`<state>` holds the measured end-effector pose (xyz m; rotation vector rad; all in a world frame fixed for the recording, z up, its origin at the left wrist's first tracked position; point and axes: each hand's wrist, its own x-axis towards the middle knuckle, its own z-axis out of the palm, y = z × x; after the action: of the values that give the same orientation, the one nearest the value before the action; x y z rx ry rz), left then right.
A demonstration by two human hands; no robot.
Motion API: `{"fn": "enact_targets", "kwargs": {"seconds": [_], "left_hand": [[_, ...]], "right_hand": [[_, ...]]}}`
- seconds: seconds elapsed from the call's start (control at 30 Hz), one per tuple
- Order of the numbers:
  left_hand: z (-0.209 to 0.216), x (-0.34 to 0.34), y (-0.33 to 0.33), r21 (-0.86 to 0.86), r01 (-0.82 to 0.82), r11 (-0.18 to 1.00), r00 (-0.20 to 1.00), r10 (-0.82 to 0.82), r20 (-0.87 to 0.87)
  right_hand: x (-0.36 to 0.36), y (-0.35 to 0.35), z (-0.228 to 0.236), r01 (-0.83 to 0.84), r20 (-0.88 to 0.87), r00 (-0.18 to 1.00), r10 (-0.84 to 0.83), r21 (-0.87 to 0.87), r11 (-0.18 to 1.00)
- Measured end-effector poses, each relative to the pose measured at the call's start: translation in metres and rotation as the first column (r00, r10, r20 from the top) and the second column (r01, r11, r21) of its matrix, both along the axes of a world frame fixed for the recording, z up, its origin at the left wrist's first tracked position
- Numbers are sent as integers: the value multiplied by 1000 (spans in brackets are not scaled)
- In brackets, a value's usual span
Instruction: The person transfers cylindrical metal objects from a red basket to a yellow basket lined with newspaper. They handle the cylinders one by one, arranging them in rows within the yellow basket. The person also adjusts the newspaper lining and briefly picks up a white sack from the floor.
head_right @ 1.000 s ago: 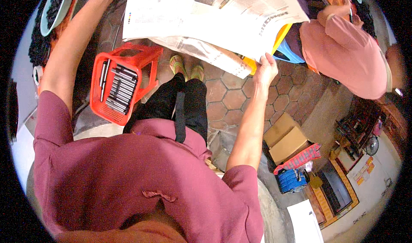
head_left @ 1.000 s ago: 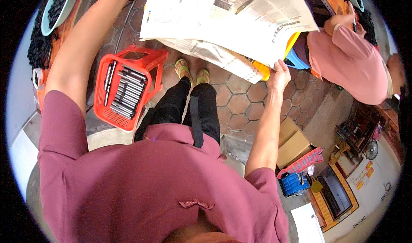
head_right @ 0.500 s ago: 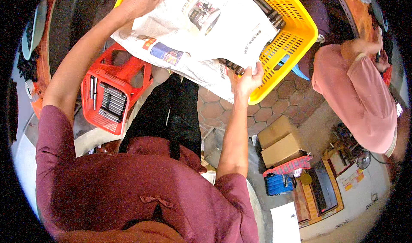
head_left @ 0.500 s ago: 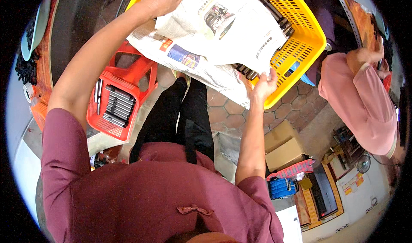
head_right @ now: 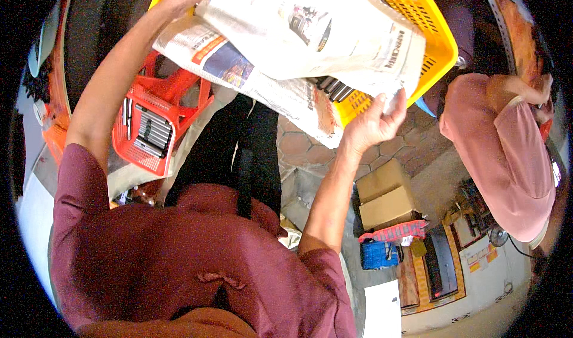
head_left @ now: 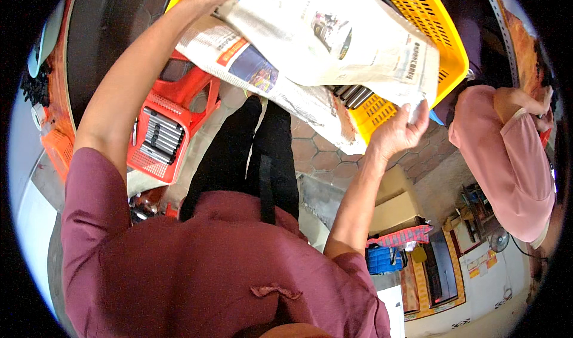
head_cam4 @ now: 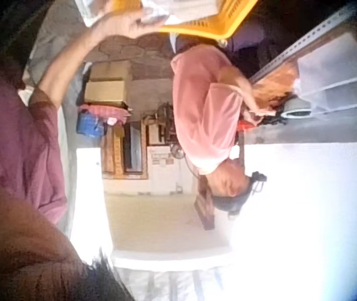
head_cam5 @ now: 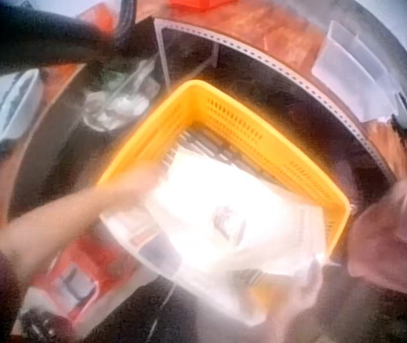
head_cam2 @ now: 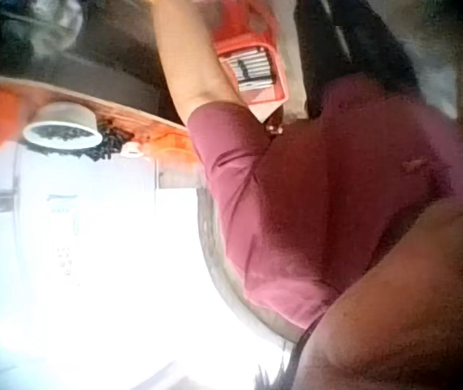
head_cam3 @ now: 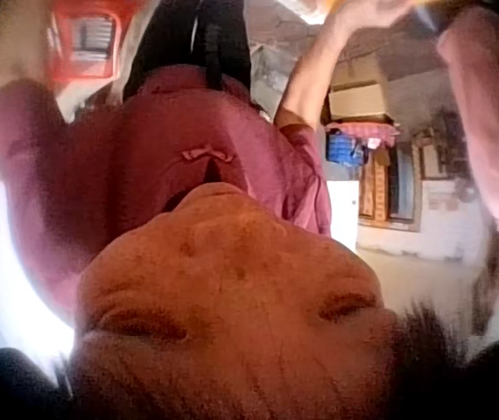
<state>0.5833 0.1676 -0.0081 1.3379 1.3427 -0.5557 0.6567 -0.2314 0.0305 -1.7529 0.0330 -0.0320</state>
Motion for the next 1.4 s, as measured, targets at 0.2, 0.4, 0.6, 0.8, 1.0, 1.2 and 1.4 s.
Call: {"fn": "enact_targets", "kwargs": {"seconds": [0.2,0.4,0.6,0.8,1.0,1.2,1.4], "left_hand": [[10,-18,6,680,69,730,811,-438,387],[-47,-22,27,864,307,399,692,-717,85],[-5,-9,-28,958,53,282,681,-712,171],[-43,-58,-16,763,640,-89,269,-905,-331],[-41,-70,-67,794,592,-137,214,-923,-319],[-17,-67,-114,653,728,208,211,-975,75],[-10,-76,-121,674,672,307,275,-948,158]], "right_hand": [[-18,-56,-46,-218,-227,964,141,-365,905],[-22,-46,-81,-503,-381,864,328,-657,561],[-30,-33,-64,-428,-246,896,371,-701,570],[-23,-31,-40,-643,-552,719,422,-759,104],[36,57,-39,-538,-244,690,681,-803,257],[122,170,-147,-261,24,517,855,-948,184],[163,219,-184,-198,-192,435,880,-974,-115]]}}
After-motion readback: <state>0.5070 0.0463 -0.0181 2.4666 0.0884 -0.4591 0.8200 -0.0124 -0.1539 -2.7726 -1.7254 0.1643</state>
